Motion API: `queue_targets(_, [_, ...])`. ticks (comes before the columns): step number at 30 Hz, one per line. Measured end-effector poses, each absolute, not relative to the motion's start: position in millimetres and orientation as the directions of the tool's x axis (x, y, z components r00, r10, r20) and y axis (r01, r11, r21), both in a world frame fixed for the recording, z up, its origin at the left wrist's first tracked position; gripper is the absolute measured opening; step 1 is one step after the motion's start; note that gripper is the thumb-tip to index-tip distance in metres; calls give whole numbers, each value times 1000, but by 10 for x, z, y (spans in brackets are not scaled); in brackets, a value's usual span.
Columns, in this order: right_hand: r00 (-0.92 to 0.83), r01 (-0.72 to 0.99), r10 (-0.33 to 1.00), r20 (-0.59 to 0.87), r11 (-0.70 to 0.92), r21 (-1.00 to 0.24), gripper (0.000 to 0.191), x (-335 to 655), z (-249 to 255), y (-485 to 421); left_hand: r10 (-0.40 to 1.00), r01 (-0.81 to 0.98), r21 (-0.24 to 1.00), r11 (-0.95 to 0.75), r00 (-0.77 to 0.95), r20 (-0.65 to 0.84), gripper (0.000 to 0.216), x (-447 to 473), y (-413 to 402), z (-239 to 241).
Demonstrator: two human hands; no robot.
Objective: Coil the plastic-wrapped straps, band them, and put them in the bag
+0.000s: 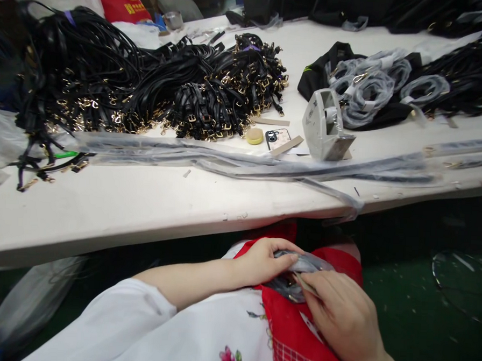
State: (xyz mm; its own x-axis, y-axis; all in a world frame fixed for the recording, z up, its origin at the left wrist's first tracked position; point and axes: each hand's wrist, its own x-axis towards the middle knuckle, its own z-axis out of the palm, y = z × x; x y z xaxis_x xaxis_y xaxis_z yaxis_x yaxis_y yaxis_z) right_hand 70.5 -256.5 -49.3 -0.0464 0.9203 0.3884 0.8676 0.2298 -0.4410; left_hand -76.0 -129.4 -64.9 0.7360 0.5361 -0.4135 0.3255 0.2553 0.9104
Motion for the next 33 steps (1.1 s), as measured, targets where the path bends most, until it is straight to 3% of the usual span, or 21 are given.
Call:
queue_targets(3, [14, 854, 941, 337, 164, -493, 18, 762, -520, -2555, 496, 355, 888, 293, 737, -458, 32, -729, -1264, -615])
queue_targets(9, [209, 748, 925, 317, 57, -661, 8, 944, -549, -2459, 460, 374, 904, 209, 778, -428, 29, -680, -1210, -574])
queue_targets(12, [281, 556, 947, 153, -31, -831, 14, 957, -624, -2410, 443, 303, 930, 211, 818, -367, 23, -656, -1217, -581])
queue_targets(14, [287, 465, 956, 58, -86, -881, 18, 946, -660, -2387, 444, 293, 939, 178, 828, -342, 20, -648, -1220, -578])
queue_targets(20, [268, 373, 963, -37, -139, -917, 26, 1010, -592, -2341, 437, 279, 954, 105, 849, -296, 27, -634, -1208, -473])
queue_targets(25, [206, 24, 921, -331, -343, -939, 52, 1183, -617, -2234, 419, 188, 982, 11, 891, -175, 31, -593, -1144, -404])
queue_targets(27, [139, -69, 911, -387, -381, -922, 53, 1198, -648, -2185, 389, 140, 990, -34, 914, -116, 31, -573, -1116, -397])
queue_targets(30, [161, -108, 915, -370, -357, -928, 44, 1150, -636, -2136, 419, 77, 992, -100, 907, -29, 28, -541, -1099, -420])
queue_targets(33, [300, 21, 921, -249, -267, -963, 29, 1089, -553, -2115, 558, 119, 986, -119, 829, -32, 28, -506, -1101, -481])
